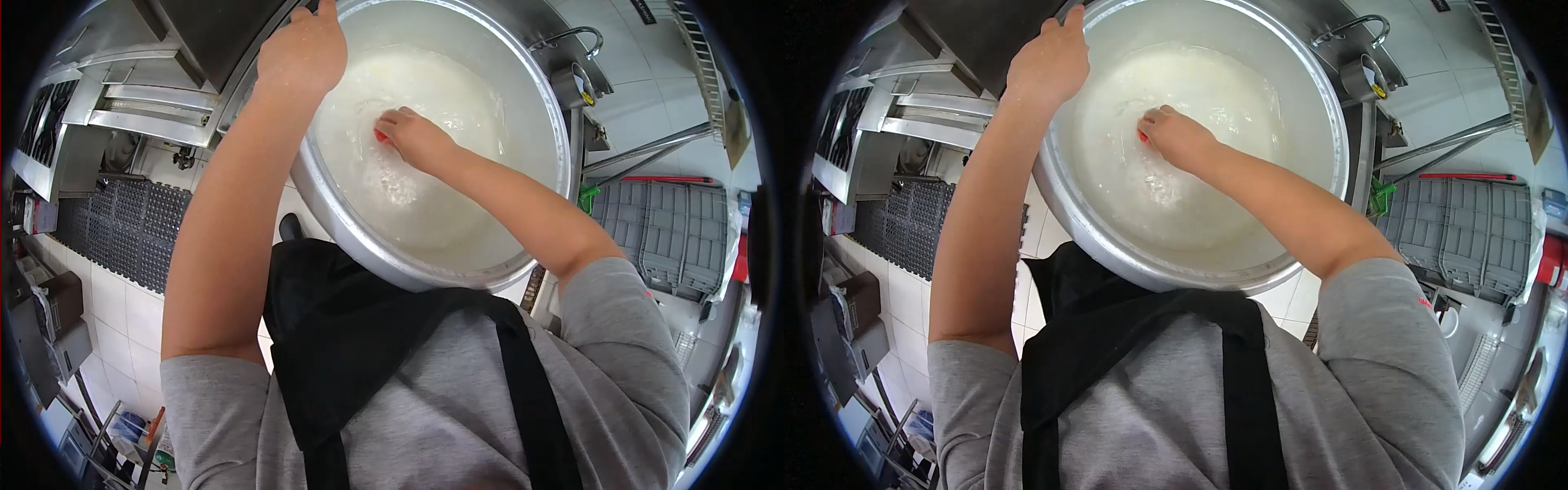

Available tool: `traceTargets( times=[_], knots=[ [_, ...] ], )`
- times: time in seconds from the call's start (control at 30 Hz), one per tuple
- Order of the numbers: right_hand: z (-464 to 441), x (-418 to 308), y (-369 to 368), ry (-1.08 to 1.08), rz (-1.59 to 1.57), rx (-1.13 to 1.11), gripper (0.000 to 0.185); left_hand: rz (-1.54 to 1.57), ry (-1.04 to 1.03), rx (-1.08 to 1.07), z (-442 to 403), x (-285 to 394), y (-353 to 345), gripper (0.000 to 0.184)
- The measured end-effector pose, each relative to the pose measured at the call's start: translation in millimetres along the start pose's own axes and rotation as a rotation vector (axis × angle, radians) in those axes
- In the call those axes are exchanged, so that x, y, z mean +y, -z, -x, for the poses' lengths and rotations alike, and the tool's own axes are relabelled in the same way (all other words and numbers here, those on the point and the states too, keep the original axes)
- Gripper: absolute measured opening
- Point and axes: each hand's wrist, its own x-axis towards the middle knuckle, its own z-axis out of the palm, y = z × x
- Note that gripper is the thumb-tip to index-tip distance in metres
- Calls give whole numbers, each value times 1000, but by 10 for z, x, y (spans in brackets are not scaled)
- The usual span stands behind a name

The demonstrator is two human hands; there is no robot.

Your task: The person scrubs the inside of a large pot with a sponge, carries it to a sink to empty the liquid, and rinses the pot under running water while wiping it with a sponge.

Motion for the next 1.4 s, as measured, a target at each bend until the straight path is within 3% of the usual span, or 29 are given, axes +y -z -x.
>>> traceTargets(
  times=[0.13,0.17,0.27,0.3,0.4,0.43,0.53,0.67,0.73,0.9,0.97,1.07,1.1,1.17,1.3,1.37,1.4],
  knots=[
    [573,-300,-25,-27,-181,-60,22,15,-63,66,-57,-79,-195,50],
    [603,-298,39,26,-127,-160,18,17,-67,63,-67,-89,-216,50],
    [191,-24,-107,-21,-48,-32,17,-25,-50,37,-69,-60,-210,50],
    [-25,48,-33,-154,-113,-49,18,-15,-47,28,-59,-60,-201,51],
    [-110,221,-40,-68,-28,47,21,-16,-35,21,-60,-66,-177,50],
    [28,114,53,-65,-129,-96,26,-16,-27,18,-59,-55,-184,50],
    [606,-217,-48,-13,-204,-45,22,-1,-28,29,-56,-56,-187,51],
    [160,-59,-81,65,-57,65,18,-14,-34,29,-71,-56,-199,51],
    [-189,17,-33,-79,91,-113,25,-29,-38,34,-62,-62,-192,51],
    [471,-202,-17,30,-197,-34,19,-6,-29,35,-69,-76,-212,50],
    [534,-265,32,133,-7,-114,19,4,-40,47,-48,-58,-197,50],
    [-66,-227,157,41,87,-297,27,-28,-22,12,-40,-41,-177,50],
    [-86,-189,125,43,88,-294,27,-16,-35,21,-61,-58,-195,50],
    [-52,-150,-44,80,-96,36,13,-11,-54,22,-60,-85,-211,50],
    [486,-192,-37,173,-80,106,11,-9,-40,37,-77,-84,-202,50],
    [338,-334,233,-68,-275,-191,14,-9,-46,33,-61,-65,-214,51],
    [138,-223,60,48,-39,-115,15,-14,-44,22,-66,-62,-203,51]
  ],
)
